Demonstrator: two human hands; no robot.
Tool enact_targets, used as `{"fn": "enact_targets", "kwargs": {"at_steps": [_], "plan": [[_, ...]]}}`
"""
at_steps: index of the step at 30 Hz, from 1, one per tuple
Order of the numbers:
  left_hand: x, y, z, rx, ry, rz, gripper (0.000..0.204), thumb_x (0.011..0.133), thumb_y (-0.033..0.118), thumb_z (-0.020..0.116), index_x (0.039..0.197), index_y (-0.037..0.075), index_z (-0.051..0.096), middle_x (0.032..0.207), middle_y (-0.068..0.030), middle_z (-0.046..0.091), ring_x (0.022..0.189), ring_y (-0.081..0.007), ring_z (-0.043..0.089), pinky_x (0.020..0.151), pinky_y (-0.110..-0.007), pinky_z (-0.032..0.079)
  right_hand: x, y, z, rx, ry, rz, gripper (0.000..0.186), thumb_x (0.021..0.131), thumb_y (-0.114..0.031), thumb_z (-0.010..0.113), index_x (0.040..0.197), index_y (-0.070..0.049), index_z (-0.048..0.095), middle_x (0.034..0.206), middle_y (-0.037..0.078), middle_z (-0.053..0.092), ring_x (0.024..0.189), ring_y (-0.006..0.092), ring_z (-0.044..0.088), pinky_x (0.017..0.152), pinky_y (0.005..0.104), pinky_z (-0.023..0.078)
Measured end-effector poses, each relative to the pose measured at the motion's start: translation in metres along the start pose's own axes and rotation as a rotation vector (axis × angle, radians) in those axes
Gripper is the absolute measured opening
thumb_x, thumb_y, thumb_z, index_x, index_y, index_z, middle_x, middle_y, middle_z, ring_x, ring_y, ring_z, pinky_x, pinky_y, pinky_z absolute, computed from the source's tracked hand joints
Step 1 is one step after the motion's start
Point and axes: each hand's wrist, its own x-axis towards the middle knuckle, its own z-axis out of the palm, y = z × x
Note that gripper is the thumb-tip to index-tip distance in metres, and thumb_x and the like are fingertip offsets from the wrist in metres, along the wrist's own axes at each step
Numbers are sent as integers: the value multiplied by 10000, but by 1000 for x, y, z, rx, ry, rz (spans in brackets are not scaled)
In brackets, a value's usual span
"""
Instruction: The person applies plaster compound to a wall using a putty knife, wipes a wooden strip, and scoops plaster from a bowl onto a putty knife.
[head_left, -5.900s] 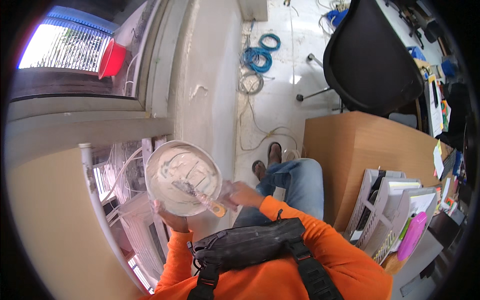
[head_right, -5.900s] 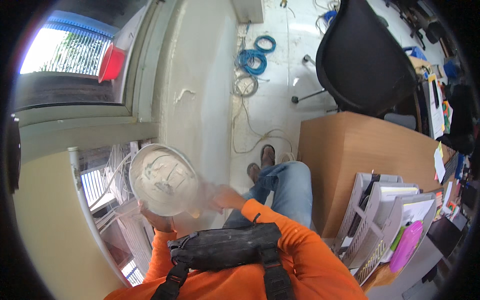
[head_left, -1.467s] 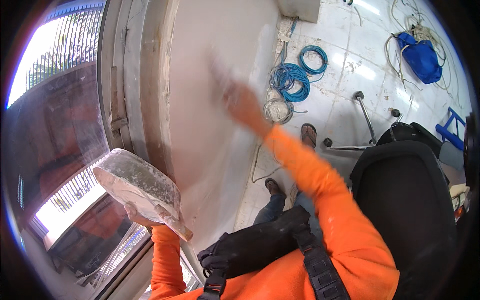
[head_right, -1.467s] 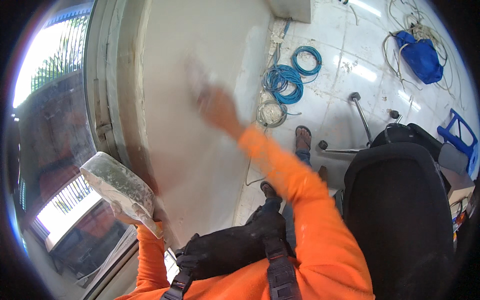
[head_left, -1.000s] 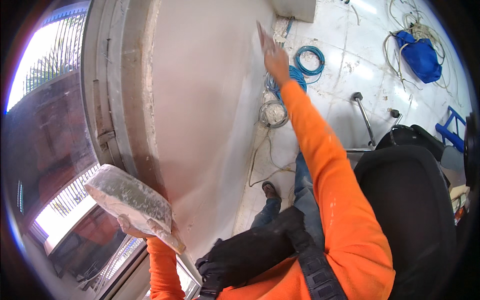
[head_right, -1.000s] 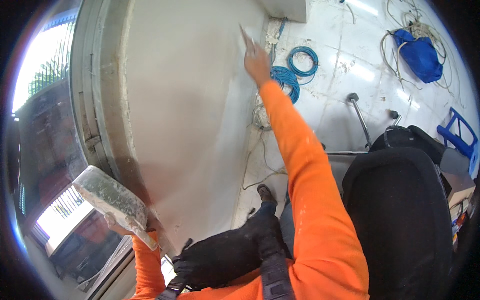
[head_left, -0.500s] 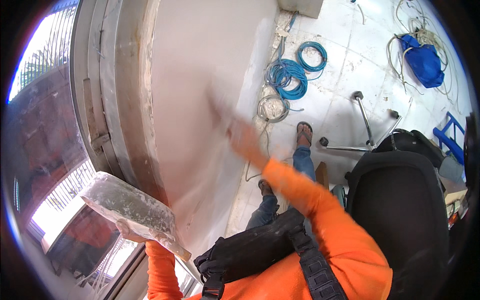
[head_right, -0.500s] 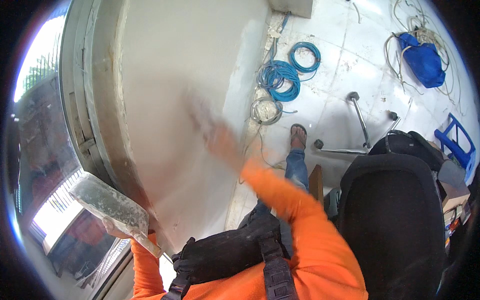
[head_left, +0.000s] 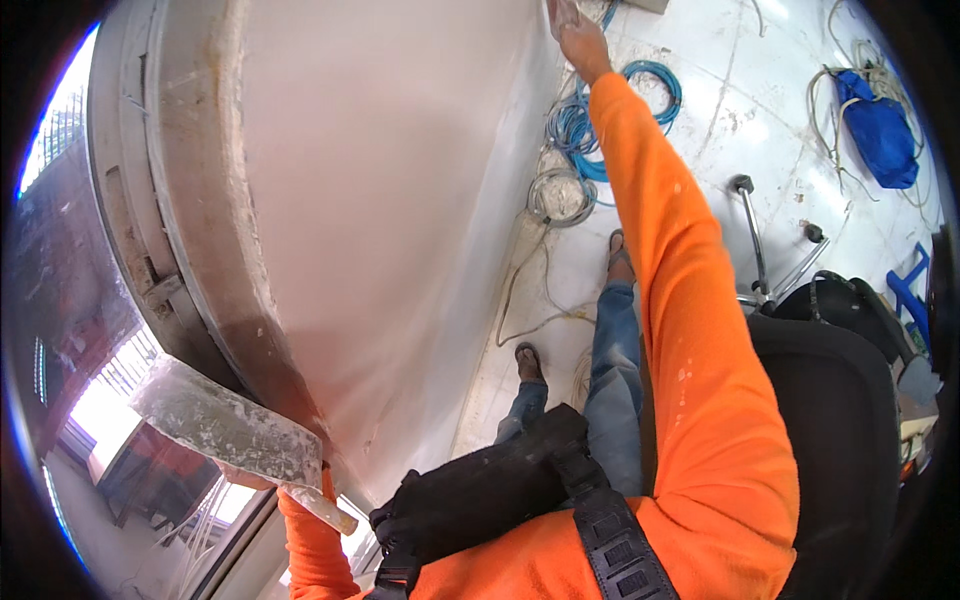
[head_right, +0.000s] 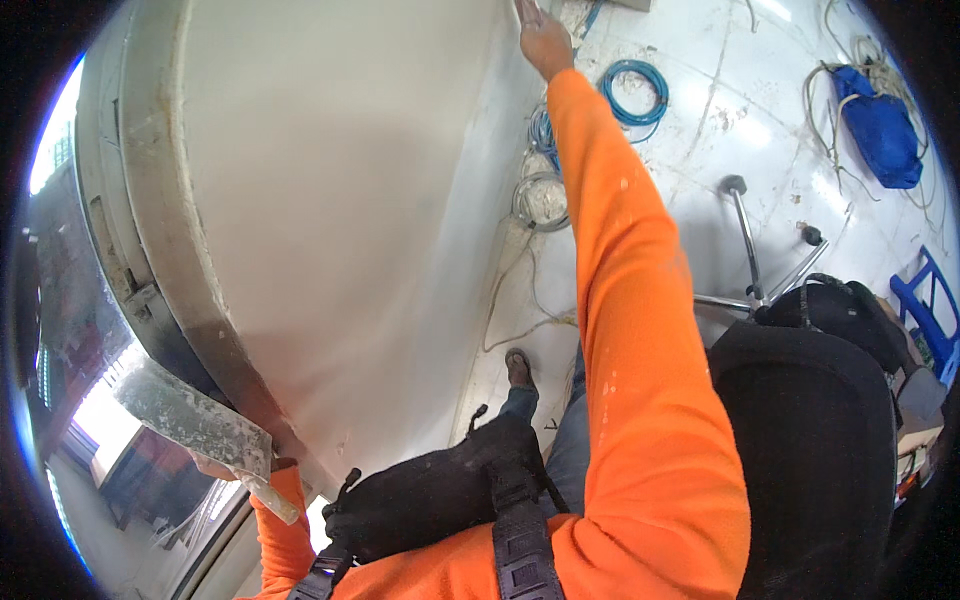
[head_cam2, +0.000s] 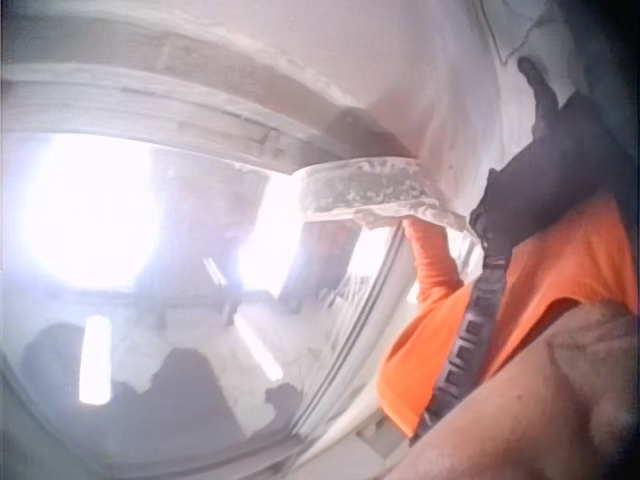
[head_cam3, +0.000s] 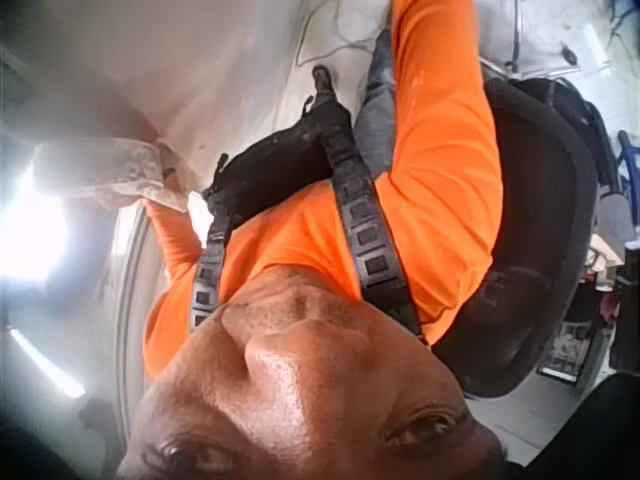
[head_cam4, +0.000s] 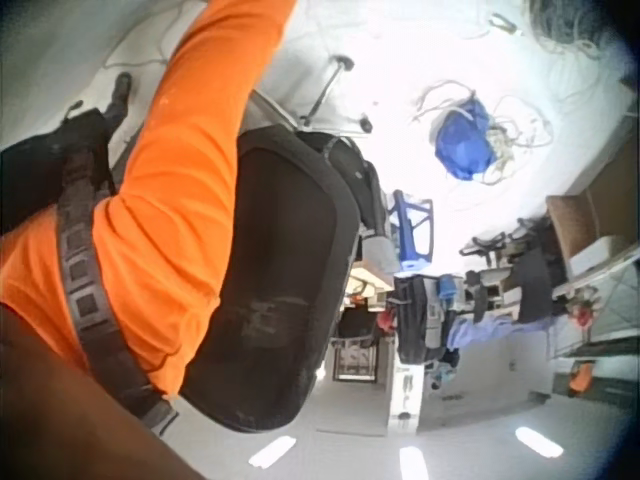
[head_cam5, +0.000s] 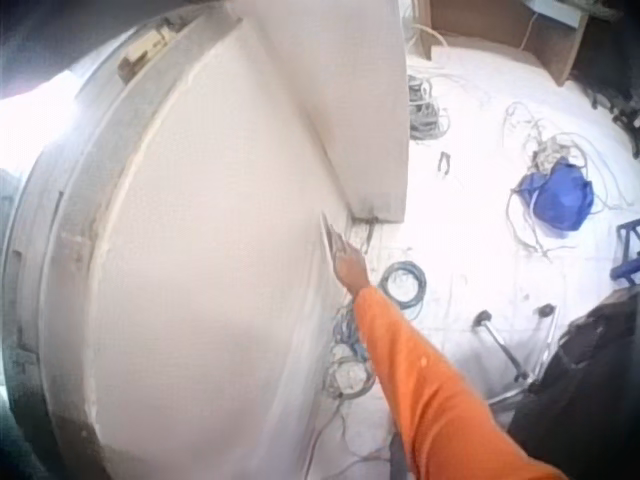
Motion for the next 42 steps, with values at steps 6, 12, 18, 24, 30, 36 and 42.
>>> {"fn": "enact_targets", "kwargs": {"at_steps": [6,12,18,24,30,36,42], "plan": [[1,-1,3,1,10,-24,571,866,422,426,1292,41,411,1197,-137,513,1031,-269,540,889,-414,461,-92,-67,-43,-32,-526,32,392,903,-251,435,1098,56,579,1005,268,609,856,388,604,767,442,478],[-1,7,10,-59,-15,-83,603,849,451,447,1315,72,396,1236,-128,490,1075,-274,514,925,-422,436,-259,-282,-172,361,-695,467,360,846,-156,499,1193,-67,532,1020,198,606,849,385,568,783,475,453],[-4,9,19,-132,-46,-157,638,832,480,468,1338,103,380,1275,-120,466,1119,-279,489,961,-430,412,-126,-216,-188,436,-522,439,381,828,-115,502,1202,-48,521,958,221,599,775,401,570,701,491,453],[-3,6,20,-87,-27,-95,571,876,437,398,1297,51,417,1182,-133,530,1031,-259,550,883,-418,472,33,-51,-59,215,-227,322,503,952,-378,267,1257,-49,496,978,320,597,955,454,564,817,459,449],[-2,2,11,-117,-18,-134,629,837,476,442,1313,67,399,1230,-134,496,1069,-276,523,925,-436,446,11,-28,-25,204,-509,341,470,905,-331,420,1188,31,515,938,281,618,885,352,624,715,401,485],[2,6,12,-190,-152,-156,675,805,506,477,1323,82,391,1256,-134,477,1095,-286,504,953,-445,429,-54,-193,-108,438,-334,448,333,849,-258,471,791,38,611,749,252,596,654,414,568,611,474,441],[-8,13,20,-190,-147,-281,668,775,477,513,1329,121,395,1254,-105,483,1092,-290,504,937,-421,434,-136,-369,-254,723,-434,-23,588,773,-125,559,1340,-86,407,1112,191,581,783,397,585,655,487,470]]}}
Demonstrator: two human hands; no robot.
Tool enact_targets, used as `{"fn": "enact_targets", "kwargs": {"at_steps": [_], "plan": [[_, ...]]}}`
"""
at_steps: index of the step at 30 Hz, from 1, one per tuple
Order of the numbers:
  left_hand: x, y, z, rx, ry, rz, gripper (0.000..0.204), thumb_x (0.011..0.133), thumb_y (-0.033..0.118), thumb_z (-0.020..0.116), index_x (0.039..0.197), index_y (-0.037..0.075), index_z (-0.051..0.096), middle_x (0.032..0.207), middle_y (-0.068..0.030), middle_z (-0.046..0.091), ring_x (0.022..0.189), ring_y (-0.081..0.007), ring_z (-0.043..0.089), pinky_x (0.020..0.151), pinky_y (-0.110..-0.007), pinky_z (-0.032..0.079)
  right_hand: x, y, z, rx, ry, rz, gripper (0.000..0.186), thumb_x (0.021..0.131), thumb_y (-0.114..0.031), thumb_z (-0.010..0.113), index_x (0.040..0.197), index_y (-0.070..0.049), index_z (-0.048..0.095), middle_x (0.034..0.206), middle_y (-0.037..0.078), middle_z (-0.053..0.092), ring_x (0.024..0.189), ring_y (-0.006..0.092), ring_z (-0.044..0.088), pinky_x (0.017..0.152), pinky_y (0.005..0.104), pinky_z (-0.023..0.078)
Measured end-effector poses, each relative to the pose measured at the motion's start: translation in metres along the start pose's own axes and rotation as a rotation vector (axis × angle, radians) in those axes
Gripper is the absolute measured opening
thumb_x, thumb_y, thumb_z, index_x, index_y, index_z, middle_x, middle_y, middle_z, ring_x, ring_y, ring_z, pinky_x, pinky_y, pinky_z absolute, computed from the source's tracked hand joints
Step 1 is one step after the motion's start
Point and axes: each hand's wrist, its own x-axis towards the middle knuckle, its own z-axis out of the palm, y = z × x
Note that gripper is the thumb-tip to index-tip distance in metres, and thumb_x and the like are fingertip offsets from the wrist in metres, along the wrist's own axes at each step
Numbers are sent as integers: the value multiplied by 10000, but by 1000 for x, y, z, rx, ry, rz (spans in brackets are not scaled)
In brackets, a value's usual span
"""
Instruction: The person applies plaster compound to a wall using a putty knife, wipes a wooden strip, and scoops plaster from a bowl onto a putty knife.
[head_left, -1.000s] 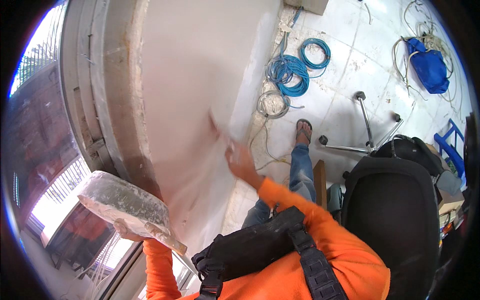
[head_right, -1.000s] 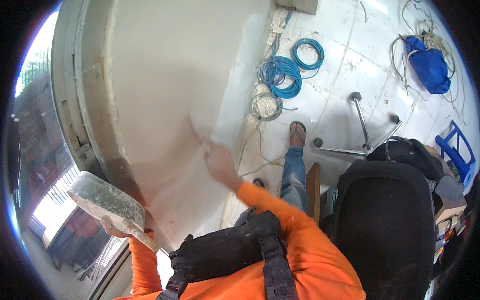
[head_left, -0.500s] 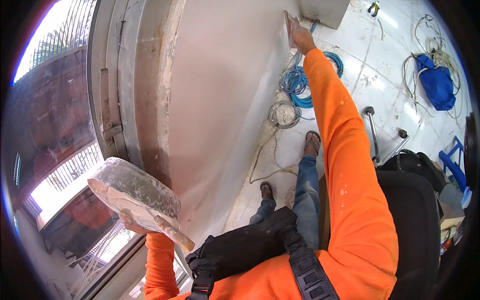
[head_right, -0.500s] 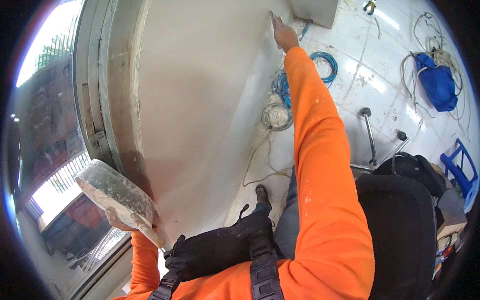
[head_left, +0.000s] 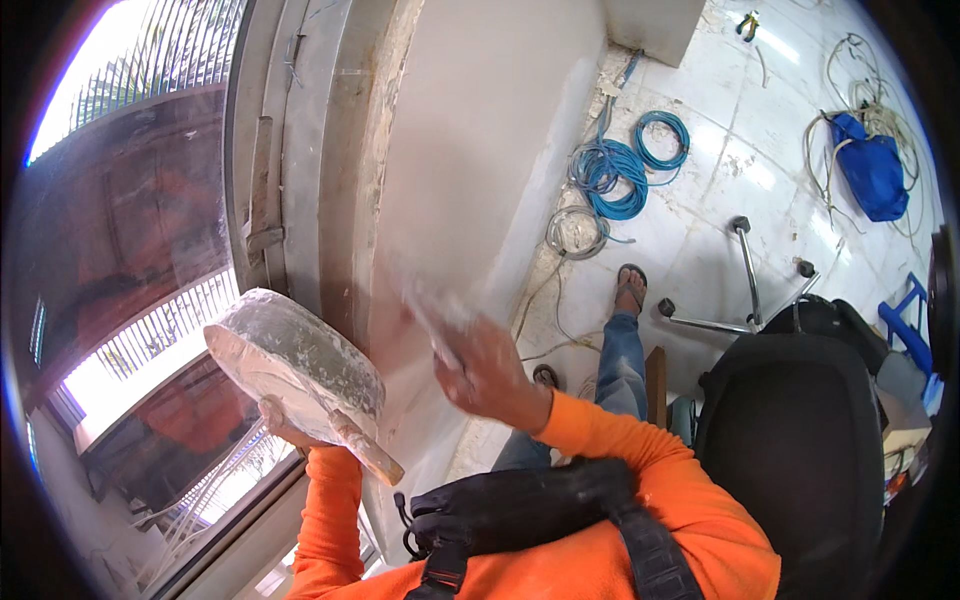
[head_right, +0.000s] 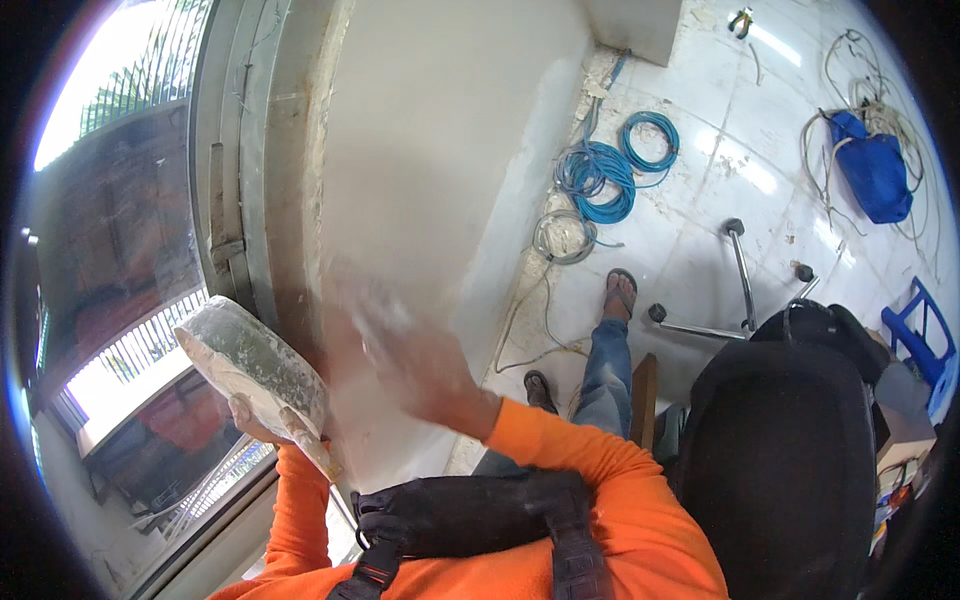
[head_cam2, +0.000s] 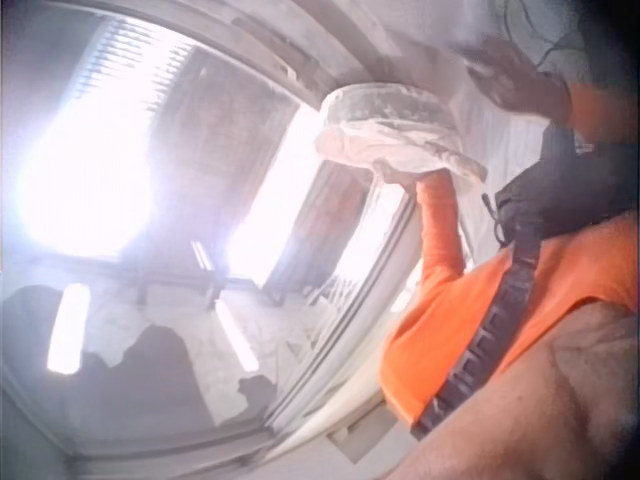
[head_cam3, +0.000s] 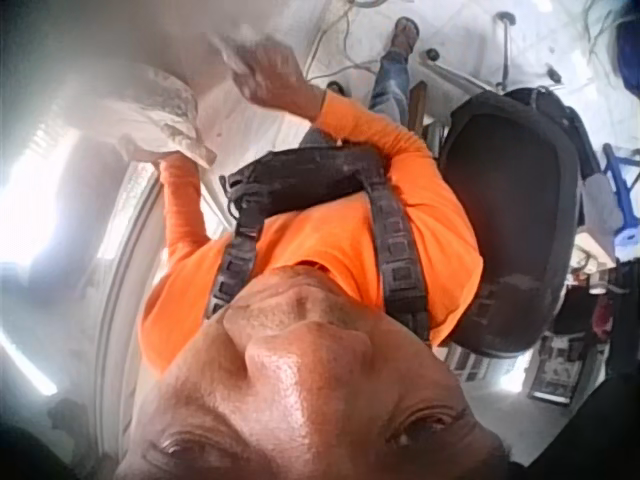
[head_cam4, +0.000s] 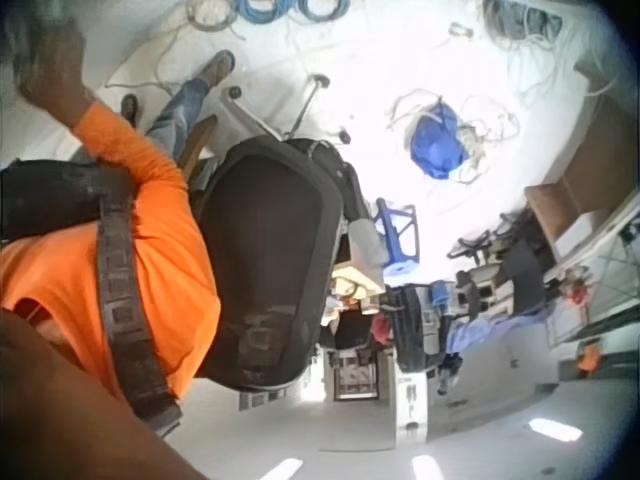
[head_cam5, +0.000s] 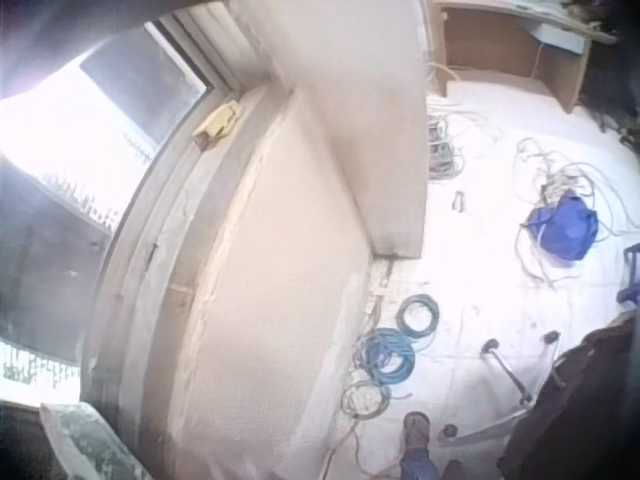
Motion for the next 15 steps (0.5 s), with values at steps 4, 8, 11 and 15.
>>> {"fn": "enact_targets", "kwargs": {"at_steps": [4,8,11,15], "plan": [[5,3,2,-109,-69,-2,665,785,468,504,1338,120,383,1251,-102,485,1089,-287,505,936,-418,436,-10,15,-39,115,-208,477,386,810,-69,466,1180,-5,554,1156,203,579,926,342,589,751,416,468],[9,0,-6,-86,-143,1,668,801,469,491,1342,97,371,1252,-111,482,1093,-282,502,930,-425,437,83,154,-85,-264,280,434,389,822,-173,428,1119,53,535,942,294,598,820,384,592,713,509,422],[9,-3,-12,-85,-159,17,673,801,475,490,1341,92,372,1262,-118,472,1104,-282,492,938,-427,427,160,248,-107,-391,425,430,459,863,-264,387,1228,-15,512,906,296,618,739,388,612,714,468,466],[14,-2,-17,-151,-174,-15,676,807,481,484,1343,86,369,1267,-123,463,1117,-279,478,953,-425,408,209,279,-119,-293,373,461,489,897,-261,335,1385,-254,371,1224,213,540,883,389,620,826,442,483]]}}
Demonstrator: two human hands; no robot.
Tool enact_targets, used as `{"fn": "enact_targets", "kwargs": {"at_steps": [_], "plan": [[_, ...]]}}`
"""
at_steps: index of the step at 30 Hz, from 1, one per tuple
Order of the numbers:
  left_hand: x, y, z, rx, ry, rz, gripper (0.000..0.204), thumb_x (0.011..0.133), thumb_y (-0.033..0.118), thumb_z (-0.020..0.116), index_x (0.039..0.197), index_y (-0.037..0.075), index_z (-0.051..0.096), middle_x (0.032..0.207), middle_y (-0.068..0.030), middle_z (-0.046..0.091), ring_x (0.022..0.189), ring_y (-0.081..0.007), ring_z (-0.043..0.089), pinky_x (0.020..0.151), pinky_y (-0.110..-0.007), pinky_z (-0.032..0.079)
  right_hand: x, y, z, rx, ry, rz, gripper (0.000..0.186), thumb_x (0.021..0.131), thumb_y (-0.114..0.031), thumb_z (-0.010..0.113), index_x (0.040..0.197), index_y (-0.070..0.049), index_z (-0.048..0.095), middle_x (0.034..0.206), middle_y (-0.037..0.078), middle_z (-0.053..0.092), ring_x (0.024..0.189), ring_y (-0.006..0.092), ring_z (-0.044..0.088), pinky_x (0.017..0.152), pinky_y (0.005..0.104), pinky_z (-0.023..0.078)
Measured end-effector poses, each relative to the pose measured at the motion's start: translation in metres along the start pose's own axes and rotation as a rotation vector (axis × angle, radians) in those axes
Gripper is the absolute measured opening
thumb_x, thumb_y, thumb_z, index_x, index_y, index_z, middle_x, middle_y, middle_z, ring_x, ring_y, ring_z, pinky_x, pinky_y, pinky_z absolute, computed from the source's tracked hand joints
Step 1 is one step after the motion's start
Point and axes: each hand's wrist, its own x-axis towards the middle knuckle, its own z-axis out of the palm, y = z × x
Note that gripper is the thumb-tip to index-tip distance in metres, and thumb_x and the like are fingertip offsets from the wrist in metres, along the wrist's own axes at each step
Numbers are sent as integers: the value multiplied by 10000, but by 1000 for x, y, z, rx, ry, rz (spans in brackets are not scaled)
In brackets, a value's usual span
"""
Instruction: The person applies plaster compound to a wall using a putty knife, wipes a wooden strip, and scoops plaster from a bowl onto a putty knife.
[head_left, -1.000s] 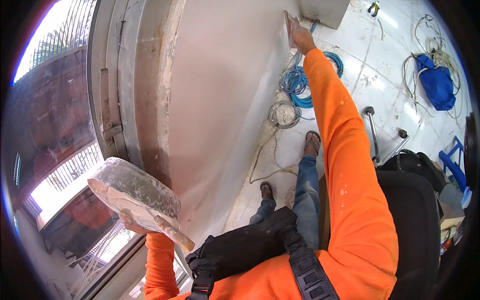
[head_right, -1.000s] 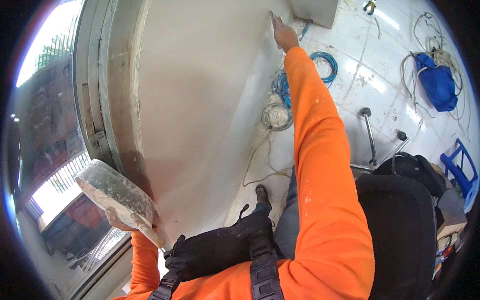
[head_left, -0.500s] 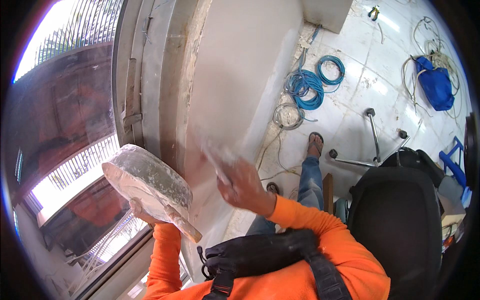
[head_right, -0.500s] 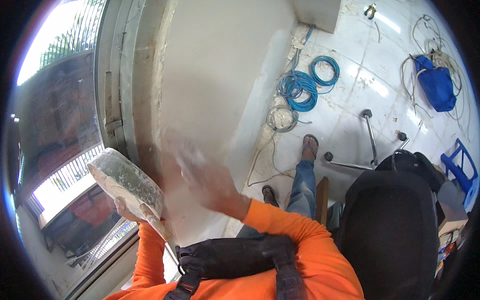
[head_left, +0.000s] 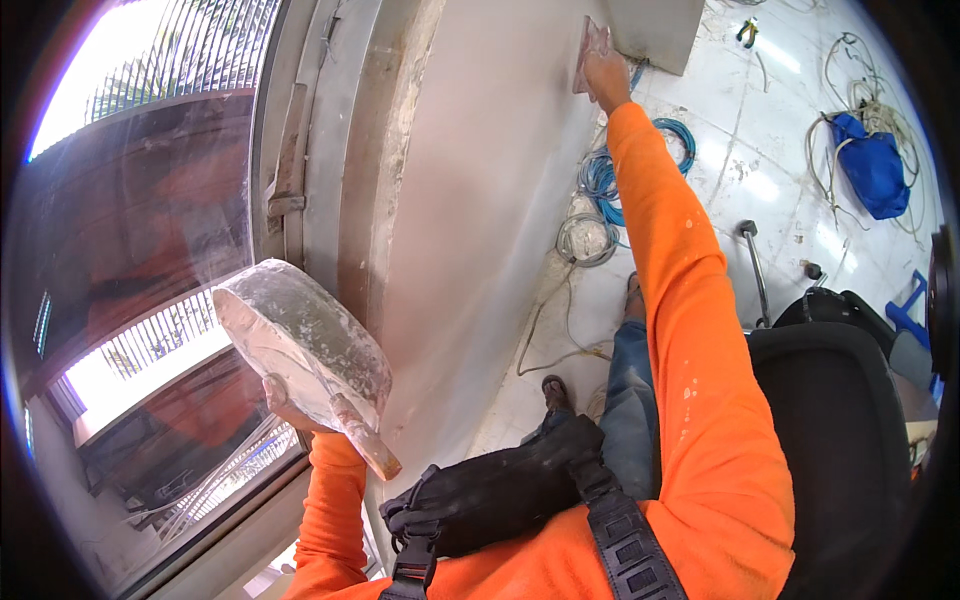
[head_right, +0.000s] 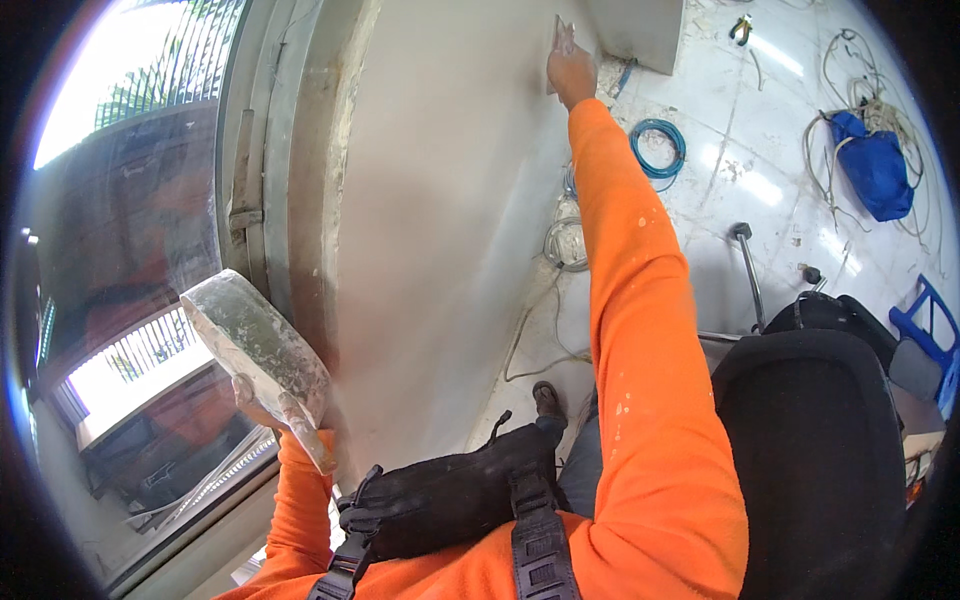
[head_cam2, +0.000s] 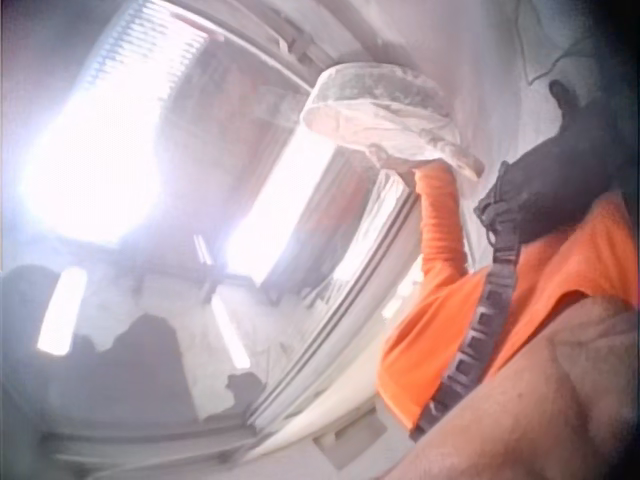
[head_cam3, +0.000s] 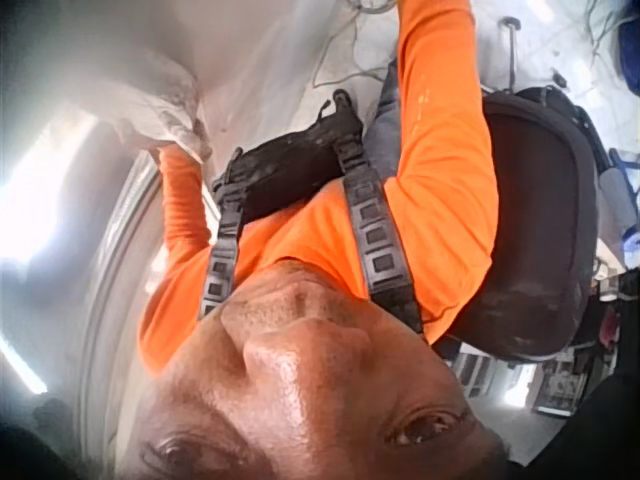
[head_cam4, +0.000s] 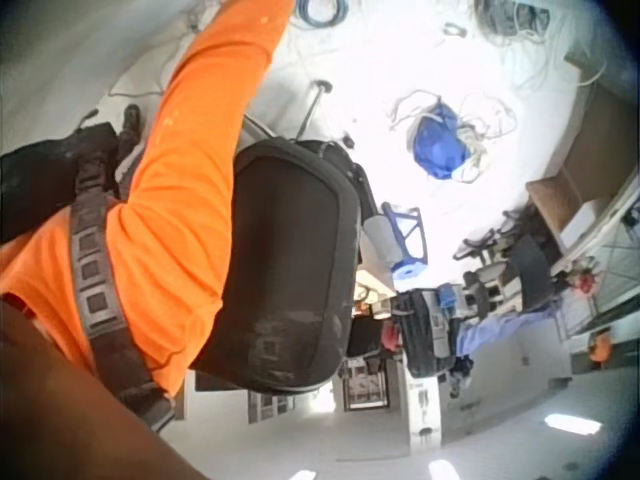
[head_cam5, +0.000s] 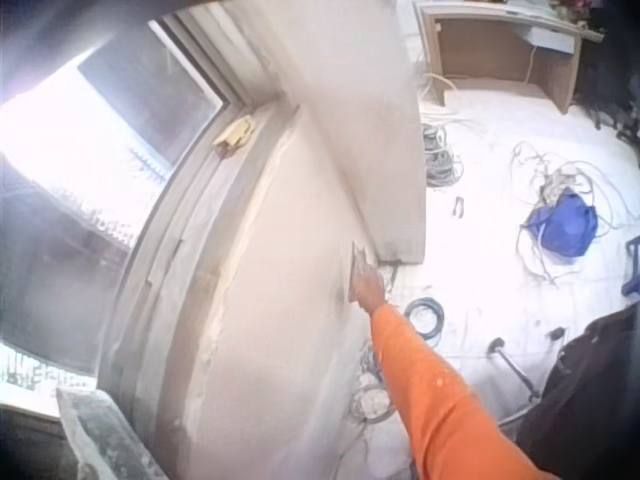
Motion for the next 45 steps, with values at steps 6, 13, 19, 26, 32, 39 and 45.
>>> {"fn": "enact_targets", "kwargs": {"at_steps": [6,13,19,26,32,39,45], "plan": [[2,-1,-6,30,6,34,692,814,477,469,1365,79,337,1285,-123,449,1140,-282,458,963,-431,393,-87,-90,-15,26,9,-106,397,849,-229,418,1109,11,599,715,235,624,528,297,594,530,392,475],[9,6,-17,87,-53,23,711,779,451,525,1352,67,351,1194,-157,516,1012,-315,551,850,-449,481,-339,-186,-60,174,-315,-494,422,764,-56,543,1186,-42,565,954,174,640,760,340,601,677,402,497],[17,0,-28,61,-129,-1,691,784,441,526,1338,63,361,1186,-153,514,1015,-306,546,849,-442,474,-257,-144,-86,84,-16,-23,319,811,-144,489,1061,24,593,872,232,622,768,364,612,684,414,480],[16,2,-31,62,-103,16,655,799,429,516,1318,56,376,1179,-148,512,1022,-295,538,856,-432,462,-12,-95,-46,-377,326,-375,419,939,-264,336,1274,-56,480,1026,317,574,877,439,579,788,488,469],[20,2,-37,78,-74,47,624,812,419,508,1301,49,390,1173,-143,511,1028,-286,532,862,-423,452,-29,-130,-41,-399,49,-207,389,887,-246,419,1171,-11,544,984,312,589,892,457,569,808,472,469],[21,-3,-31,158,-106,181,590,827,407,498,1281,42,405,1166,-138,509,1034,-276,525,870,-413,440,-320,-173,-21,-113,-66,-514,488,707,-139,584,1195,-122,574,1093,119,605,841,335,572,711,443,473],[20,13,-93,118,-199,186,439,893,292,416,1221,3,450,1106,-114,542,956,-227,556,838,-348,459,-475,-157,-58,30,-298,-673,435,827,-175,548,1259,-128,536,1050,153,626,781,340,617,669,431,482]]}}
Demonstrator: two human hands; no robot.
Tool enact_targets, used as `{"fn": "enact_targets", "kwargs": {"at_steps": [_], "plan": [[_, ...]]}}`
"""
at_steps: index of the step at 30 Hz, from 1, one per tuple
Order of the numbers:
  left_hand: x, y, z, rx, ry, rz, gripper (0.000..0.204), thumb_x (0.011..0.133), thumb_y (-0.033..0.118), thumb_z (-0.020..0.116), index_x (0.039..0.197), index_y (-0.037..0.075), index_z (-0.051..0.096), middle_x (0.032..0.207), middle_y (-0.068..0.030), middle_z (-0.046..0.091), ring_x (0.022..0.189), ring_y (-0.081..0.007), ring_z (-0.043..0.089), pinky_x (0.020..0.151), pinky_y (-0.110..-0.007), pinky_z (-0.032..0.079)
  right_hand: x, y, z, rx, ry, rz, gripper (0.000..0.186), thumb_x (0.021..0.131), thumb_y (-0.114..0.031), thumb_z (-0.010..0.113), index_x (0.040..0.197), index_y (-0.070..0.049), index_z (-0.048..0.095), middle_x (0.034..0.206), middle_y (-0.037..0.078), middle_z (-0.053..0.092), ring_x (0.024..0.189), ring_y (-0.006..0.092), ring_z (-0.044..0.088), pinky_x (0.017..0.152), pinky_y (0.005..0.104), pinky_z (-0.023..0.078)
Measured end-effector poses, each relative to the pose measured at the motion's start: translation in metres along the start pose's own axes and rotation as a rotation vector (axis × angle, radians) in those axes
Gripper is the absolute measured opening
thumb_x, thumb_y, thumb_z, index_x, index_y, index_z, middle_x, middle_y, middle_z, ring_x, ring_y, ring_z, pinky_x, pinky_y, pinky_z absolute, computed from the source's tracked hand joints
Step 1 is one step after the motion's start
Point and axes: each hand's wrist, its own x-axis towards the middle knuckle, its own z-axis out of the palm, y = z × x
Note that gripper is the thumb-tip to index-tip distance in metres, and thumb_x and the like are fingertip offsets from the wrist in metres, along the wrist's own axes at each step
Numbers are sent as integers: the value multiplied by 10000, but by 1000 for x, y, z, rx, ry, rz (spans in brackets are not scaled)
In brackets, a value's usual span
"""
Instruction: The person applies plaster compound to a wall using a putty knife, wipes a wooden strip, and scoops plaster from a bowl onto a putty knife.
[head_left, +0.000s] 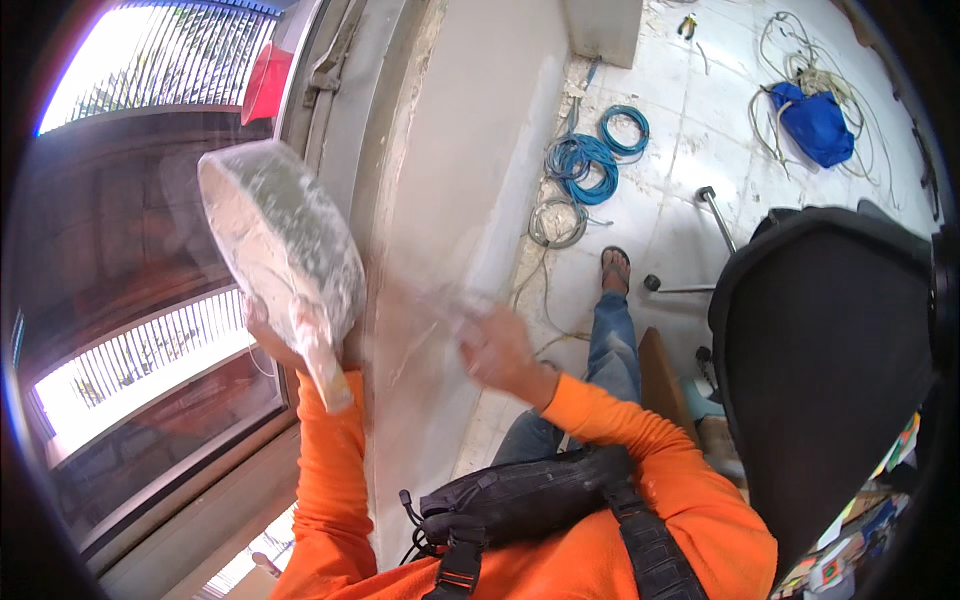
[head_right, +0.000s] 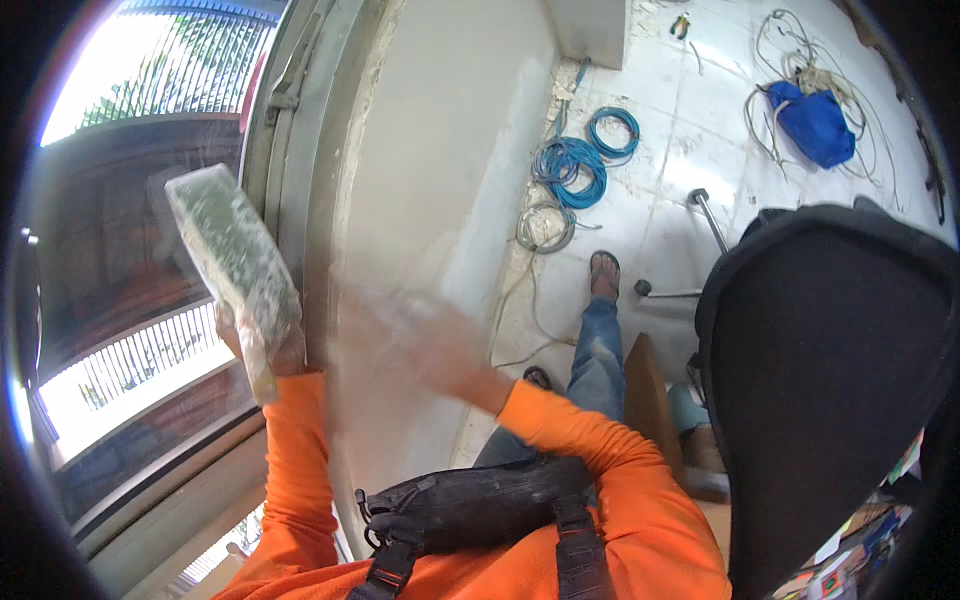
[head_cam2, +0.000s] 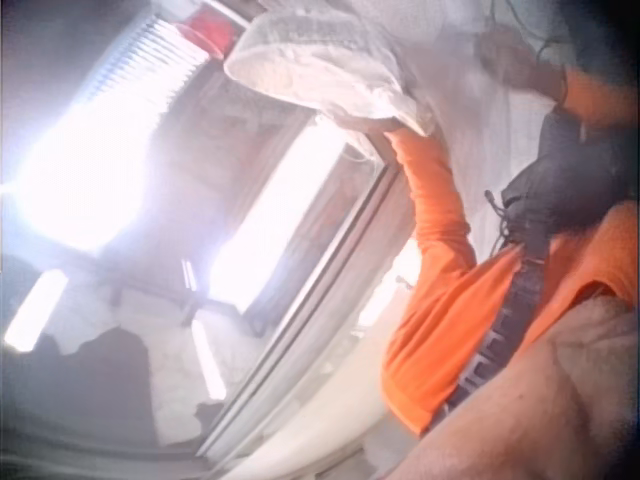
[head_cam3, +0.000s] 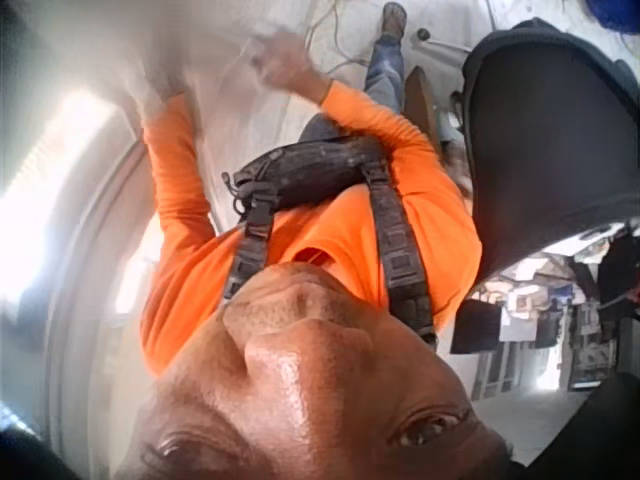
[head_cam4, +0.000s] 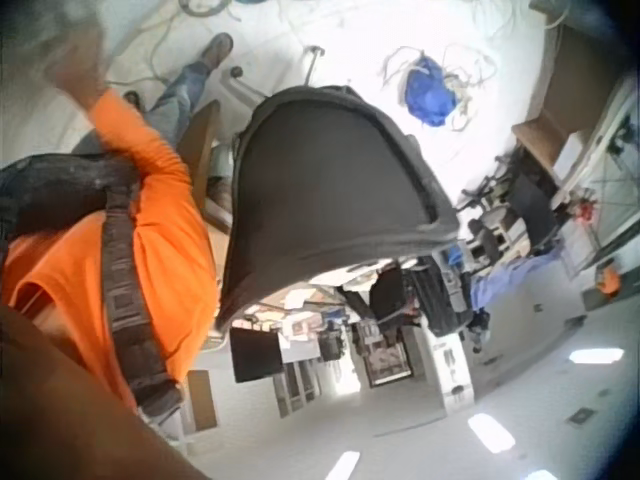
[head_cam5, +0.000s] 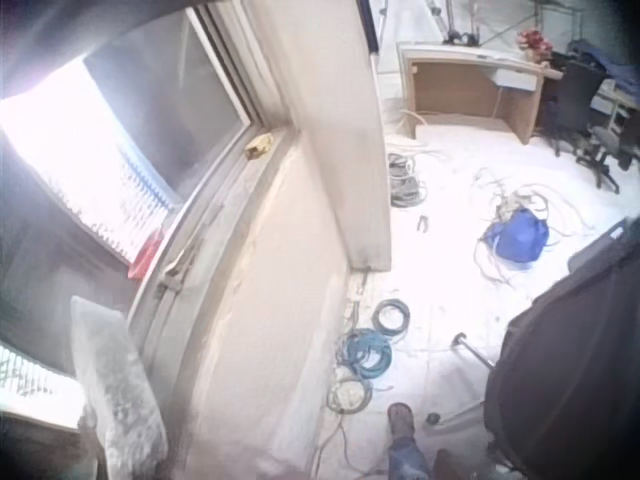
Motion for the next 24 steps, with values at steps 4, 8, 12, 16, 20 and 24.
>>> {"fn": "enact_targets", "kwargs": {"at_steps": [4,8,12,16,20,24], "plan": [[-62,29,-46,360,-60,97,431,921,328,402,1189,-2,469,1071,-128,581,887,-235,601,750,-343,502,-7,105,-8,90,301,932,261,805,-179,500,827,62,597,720,271,602,662,385,598,610,442,452],[-139,55,-42,173,58,-230,461,922,331,397,1232,-7,450,1122,-127,555,957,-232,567,841,-351,463,8,230,13,456,480,958,283,797,-178,502,883,77,588,675,182,606,569,303,594,534,395,450],[-181,51,-37,-39,199,-428,529,909,372,408,1283,-3,406,1209,-132,487,1075,-249,494,939,-386,401,21,290,50,507,318,1087,249,796,-163,473,883,55,556,671,121,583,556,225,576,487,360,432],[-189,34,-70,-37,304,-428,582,880,416,459,1297,17,389,1186,-131,484,1075,-245,478,928,-379,396,32,288,69,227,152,974,393,818,-174,449,1105,81,538,726,177,618,582,273,608,546,379,481],[-209,24,-135,133,295,-318,486,932,311,394,1290,-17,368,1291,-149,411,1240,-268,369,1049,-414,320,39,210,68,357,217,959,311,833,-169,450,1036,45,548,651,159,585,577,267,594,541,391,462],[-215,26,-169,568,189,-233,494,929,288,395,1307,-27,346,1309,-167,391,1234,-291,383,1056,-452,303,20,70,58,234,221,700,269,824,-133,464,1015,23,569,696,199,589,629,344,572,581,420,449]]}}
